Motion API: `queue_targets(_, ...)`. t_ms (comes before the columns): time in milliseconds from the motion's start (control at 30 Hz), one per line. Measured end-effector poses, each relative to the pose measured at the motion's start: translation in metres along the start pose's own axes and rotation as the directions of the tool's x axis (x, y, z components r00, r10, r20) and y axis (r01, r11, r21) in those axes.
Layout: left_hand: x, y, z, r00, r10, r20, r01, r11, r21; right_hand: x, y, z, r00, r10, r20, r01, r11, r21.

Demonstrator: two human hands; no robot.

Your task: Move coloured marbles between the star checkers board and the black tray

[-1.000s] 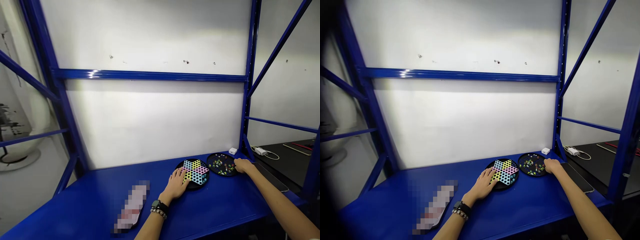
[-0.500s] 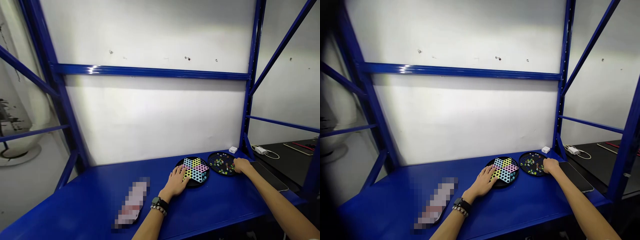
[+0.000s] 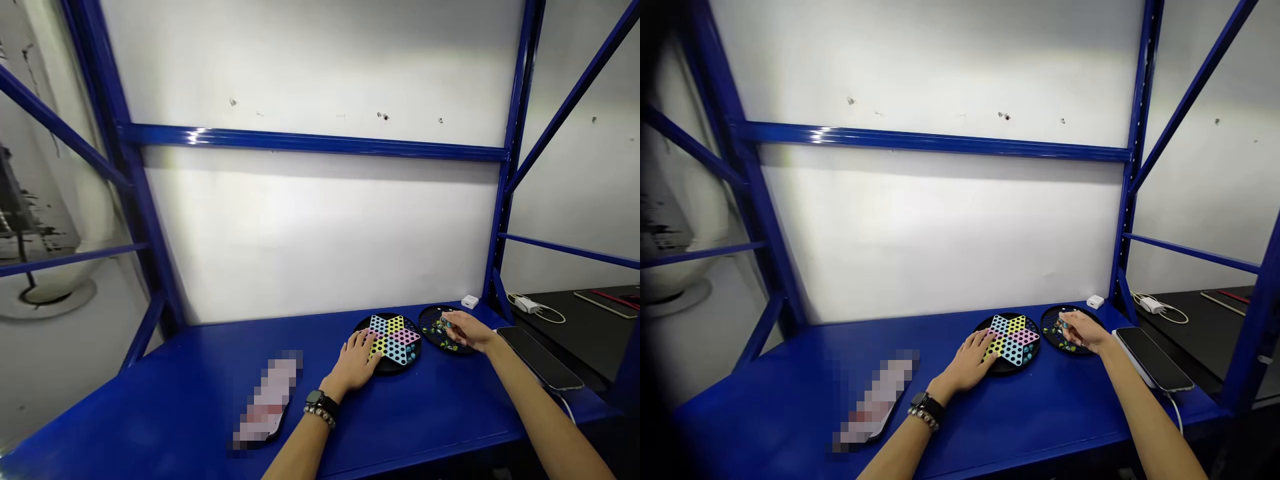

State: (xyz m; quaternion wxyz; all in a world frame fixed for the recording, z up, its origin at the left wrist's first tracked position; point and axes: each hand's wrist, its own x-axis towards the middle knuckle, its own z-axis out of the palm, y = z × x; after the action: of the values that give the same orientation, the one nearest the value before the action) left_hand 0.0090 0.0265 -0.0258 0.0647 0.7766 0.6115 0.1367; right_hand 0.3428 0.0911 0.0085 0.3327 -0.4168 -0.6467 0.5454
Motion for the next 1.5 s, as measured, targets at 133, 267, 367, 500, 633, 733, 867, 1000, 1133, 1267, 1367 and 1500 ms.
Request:
queue_targets(133, 0.000, 0.000, -0.001, 1.000, 0.009, -0.003, -0.009, 1.000, 0.004, 0.013, -0.008, 0.028, 0.999, -0.038, 0.033, 0.040, 0.998, -0.048)
queue_targets(267, 0.001, -0.001, 0.001, 1.000, 0.013, -0.012, -0.013, 1.000, 0.001, 0.022, -0.001, 0.060, 0.992, -0.119, 0.045, 0.127, 0.945, -0.300)
queue_targets(367, 0.001, -0.001, 0.002, 1.000, 0.016, -0.026, -0.016, 1.000, -0.001, 0.022, 0.005, 0.078, 0.975, -0.217, 0.043, 0.203, 0.799, -0.566)
queue_targets(500, 0.001, -0.001, 0.002, 1.000, 0.005, -0.022, -0.005, 1.000, 0.000, 0.018, 0.005, 0.087, 0.955, -0.295, 0.041, 0.224, 0.623, -0.750)
queue_targets(633, 0.001, 0.000, 0.001, 1.000, 0.011, -0.028, -0.011, 1.000, 0.000, 0.017, 0.008, 0.085, 0.956, -0.292, 0.040, 0.231, 0.656, -0.719)
queue_targets(733, 0.000, 0.001, -0.002, 1.000, 0.003, 0.002, -0.003, 1.000, 0.004, 0.017, 0.012, 0.082, 0.941, -0.336, 0.037, 0.260, 0.650, -0.714)
queue_targets(867, 0.000, 0.002, -0.005, 1.000, 0.007, 0.017, -0.008, 1.000, 0.013, 0.018, 0.016, 0.082, 0.917, -0.397, 0.039, 0.309, 0.645, -0.699)
queue_targets(1000, -0.001, 0.003, -0.006, 1.000, 0.008, 0.013, -0.008, 1.000, 0.006, 0.018, 0.016, 0.083, 0.917, -0.396, 0.039, 0.319, 0.673, -0.667)
queue_targets(1133, 0.000, 0.002, -0.005, 1.000, 0.014, 0.006, -0.014, 1.000, 0.002, 0.020, 0.013, 0.069, 0.898, -0.434, -0.072, 0.285, 0.698, -0.656)
queue_targets(1267, 0.000, -0.002, -0.004, 1.000, 0.016, 0.010, -0.016, 1.000, 0.003, 0.020, 0.016, 0.037, 0.891, -0.407, -0.203, 0.170, 0.712, -0.681)
queue_targets(1367, -0.002, 0.001, -0.008, 1.000, 0.010, 0.000, -0.010, 1.000, 0.005, 0.019, 0.022, 0.020, 0.899, -0.362, -0.248, 0.088, 0.702, -0.706)
queue_targets(1500, -0.007, 0.030, -0.015, 0.977, 0.192, -0.094, -0.190, 0.981, 0.028, 0.020, 0.025, 0.019, 0.892, -0.379, -0.247, 0.107, 0.708, -0.698)
